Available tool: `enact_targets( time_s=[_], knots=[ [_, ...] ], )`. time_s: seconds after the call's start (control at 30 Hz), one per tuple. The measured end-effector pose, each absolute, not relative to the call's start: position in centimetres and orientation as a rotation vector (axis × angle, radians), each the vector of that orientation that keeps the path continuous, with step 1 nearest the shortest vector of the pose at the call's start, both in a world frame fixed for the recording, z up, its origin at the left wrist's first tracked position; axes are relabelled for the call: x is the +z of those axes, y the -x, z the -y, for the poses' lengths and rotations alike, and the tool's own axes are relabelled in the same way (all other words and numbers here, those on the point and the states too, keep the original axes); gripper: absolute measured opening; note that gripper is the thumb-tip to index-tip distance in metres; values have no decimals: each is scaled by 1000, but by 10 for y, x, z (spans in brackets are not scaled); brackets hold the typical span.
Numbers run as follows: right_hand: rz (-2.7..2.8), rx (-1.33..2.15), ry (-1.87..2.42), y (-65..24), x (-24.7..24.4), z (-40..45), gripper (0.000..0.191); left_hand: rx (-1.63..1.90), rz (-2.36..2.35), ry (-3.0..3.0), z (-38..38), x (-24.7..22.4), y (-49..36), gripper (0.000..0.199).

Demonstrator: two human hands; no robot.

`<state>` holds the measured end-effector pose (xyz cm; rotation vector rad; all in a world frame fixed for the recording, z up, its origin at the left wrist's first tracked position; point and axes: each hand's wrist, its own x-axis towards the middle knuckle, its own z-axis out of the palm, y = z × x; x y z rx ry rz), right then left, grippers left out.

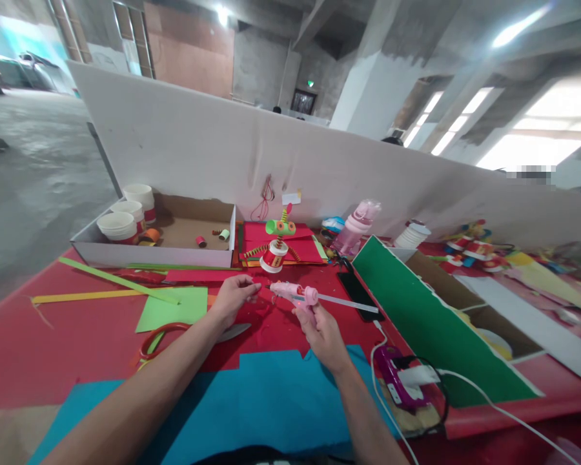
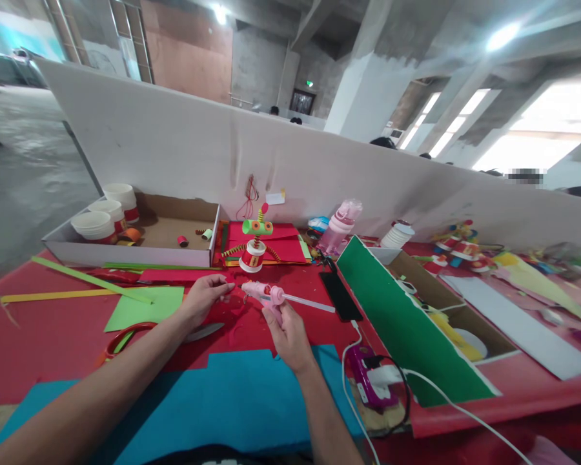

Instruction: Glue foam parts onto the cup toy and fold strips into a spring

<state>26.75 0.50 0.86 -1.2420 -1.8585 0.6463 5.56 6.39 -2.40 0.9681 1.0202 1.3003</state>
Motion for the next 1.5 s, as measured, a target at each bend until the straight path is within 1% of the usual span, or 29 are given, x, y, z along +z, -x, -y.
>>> enact_targets(
  time_s=[0.4, 1.1, 1.5],
  knots=[
    [1883, 559, 1180, -264, 8, -6, 35, 1295, -1024, -977, -63, -23, -56, 29],
    [1888, 599, 1200, -263, 9, -7, 35, 1285, -1045, -989, -62, -20, -56, 27],
    [1901, 561, 1199, -264, 7, -7, 37, 1289, -1056, -976, -62, -19, -56, 28]
  ],
)
